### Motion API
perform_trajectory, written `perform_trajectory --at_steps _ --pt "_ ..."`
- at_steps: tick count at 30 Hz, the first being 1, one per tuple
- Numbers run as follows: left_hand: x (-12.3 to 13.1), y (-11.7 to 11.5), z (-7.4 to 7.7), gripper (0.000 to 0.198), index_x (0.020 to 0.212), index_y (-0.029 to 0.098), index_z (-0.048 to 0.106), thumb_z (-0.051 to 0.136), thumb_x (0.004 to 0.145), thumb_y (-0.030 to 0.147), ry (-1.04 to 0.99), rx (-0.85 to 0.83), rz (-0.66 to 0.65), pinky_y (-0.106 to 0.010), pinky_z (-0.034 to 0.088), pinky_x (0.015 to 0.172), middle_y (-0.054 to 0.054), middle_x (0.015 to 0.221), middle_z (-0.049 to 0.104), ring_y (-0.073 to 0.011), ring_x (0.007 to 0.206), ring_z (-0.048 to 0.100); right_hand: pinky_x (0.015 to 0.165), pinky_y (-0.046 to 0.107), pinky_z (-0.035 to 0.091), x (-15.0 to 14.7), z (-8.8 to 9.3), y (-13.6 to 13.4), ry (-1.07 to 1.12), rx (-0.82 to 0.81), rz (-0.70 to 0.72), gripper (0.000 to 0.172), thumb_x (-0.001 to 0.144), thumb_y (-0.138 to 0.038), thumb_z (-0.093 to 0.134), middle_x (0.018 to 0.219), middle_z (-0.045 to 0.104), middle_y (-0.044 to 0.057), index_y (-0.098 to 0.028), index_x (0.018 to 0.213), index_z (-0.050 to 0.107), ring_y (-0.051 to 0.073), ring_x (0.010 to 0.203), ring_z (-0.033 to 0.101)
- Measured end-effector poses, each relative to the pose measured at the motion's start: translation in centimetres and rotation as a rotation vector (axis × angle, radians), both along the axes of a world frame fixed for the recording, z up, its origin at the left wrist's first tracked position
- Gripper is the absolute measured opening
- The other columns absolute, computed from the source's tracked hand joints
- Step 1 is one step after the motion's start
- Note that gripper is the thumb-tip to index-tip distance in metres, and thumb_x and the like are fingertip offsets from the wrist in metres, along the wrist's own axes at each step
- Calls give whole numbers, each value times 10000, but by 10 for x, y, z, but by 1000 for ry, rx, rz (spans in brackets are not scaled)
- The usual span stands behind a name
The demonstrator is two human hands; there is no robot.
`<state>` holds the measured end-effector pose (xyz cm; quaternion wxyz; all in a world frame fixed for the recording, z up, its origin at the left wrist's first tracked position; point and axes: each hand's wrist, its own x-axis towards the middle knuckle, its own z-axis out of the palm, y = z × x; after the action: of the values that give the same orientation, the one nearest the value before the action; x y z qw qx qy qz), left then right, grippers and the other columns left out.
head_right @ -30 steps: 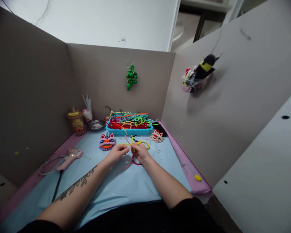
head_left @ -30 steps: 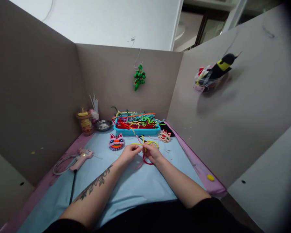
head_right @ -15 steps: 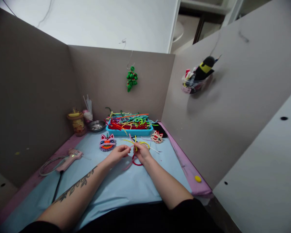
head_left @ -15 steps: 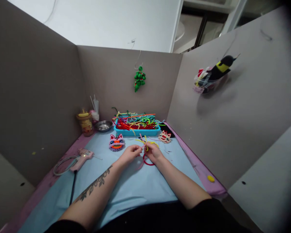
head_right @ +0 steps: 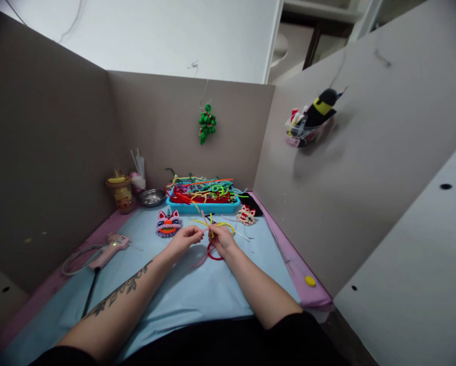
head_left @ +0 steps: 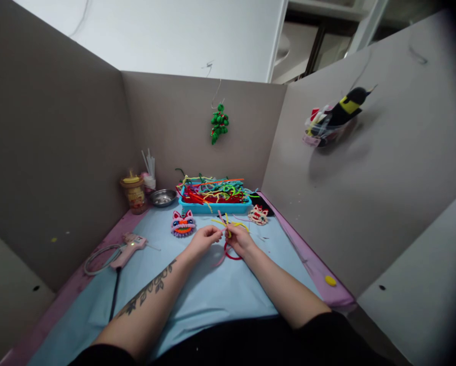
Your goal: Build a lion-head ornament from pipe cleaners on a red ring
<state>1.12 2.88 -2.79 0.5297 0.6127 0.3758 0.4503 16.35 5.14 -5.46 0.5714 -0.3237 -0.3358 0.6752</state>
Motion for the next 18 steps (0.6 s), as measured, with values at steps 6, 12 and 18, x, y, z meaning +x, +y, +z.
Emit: perform_trajectory --at_steps 6,12,18 --pt "0 0 0 371 738 126 595 637 662 488 34 -43 -25 -231 366 586 -12 652 566 -101 573 467 455 217 339 2 0 1 28 -18 -6 213 601 -290 723 472 512 -38 -167 566 552 85 461 458" --pt "0 1 -3 372 788 120 589 622 679 474 53 -25 -20 -232 369 589 -16 680 571 -101 589 469 441 205 361 3 4 0 122 -59 -47 210 577 -275 734 482 513 -45 -168 589 553 77 459 458" --pt "0 0 -1 295 719 132 571 623 674 419 50 26 -21 -232 363 592 1 644 555 -101 586 463 440 199 372 2 5 -2 132 -54 -33 198 596 -265 724 479 515 -42 -164 581 555 77 466 465"
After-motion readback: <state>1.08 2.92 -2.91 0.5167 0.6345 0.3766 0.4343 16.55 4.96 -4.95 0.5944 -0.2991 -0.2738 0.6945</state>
